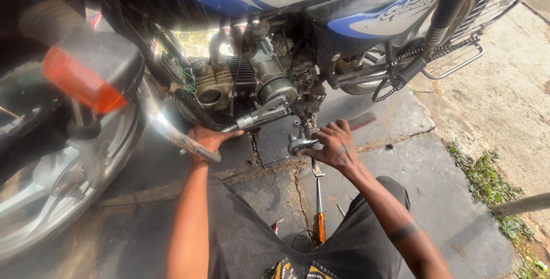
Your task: The person aligns a round metal engine cover (flywheel cover) onto the motorcycle engine with both hands, then uses a socket wrench with an extension bar to tighten the mounting bolts, repositioning the wrench repeatedly while seated on the ground.
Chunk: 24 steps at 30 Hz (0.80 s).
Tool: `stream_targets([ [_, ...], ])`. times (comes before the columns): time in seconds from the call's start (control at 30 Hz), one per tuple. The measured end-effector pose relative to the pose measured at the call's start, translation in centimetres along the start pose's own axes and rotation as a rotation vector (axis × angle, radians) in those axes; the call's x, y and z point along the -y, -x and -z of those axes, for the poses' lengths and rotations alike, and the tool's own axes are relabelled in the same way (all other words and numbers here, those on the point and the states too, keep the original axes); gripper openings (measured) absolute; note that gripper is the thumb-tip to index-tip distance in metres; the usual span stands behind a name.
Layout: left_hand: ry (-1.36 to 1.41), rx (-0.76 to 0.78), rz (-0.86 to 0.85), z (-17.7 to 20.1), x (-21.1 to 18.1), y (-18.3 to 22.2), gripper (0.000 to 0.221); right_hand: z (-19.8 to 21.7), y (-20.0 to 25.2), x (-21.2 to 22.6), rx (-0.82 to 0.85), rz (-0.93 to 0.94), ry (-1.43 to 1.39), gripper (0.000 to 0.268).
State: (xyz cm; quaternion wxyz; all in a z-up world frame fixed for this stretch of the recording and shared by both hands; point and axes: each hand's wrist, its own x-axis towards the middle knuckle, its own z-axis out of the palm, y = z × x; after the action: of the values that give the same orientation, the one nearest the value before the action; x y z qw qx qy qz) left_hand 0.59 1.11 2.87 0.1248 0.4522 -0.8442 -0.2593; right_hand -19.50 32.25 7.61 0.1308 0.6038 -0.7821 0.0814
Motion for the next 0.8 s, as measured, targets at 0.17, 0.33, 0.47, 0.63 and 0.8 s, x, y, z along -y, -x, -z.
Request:
stream_targets([
  [0.17, 0.131, -0.051, -0.120, -1.2, 0.6, -0.7, 0.123, -1.4, -0.8, -2.9, -0.399, -0.796, -1.292, 0.061],
  [0.33, 0.258, -0.103, -0.102, -1.1, 0.1, -0.5, 0.118, 2.7, -4.2, 1.8, -0.522, -0.892, -2.091, 0.052],
  [0.47, 0.172, -0.021, -0.002, 1.2, -2.7, 0.9, 0.102, -1.9, -4.4, -1.1, -0.750, -0.907, -2.575, 0.058],
  [0.63, -0.021, 0.038, 0.078, 0.6, -3.3, 0.9, 0.097, -2.7, -2.4, 5.3, -1.049, -1.031, -2.286, 0.064],
  [0.8, -0.067, -0.026, 0.047, -1.6, -1.9, -0.4, 0.122, -15.9, 0.1, 9.9, -1.032, -1.010, -2.124, 0.058],
])
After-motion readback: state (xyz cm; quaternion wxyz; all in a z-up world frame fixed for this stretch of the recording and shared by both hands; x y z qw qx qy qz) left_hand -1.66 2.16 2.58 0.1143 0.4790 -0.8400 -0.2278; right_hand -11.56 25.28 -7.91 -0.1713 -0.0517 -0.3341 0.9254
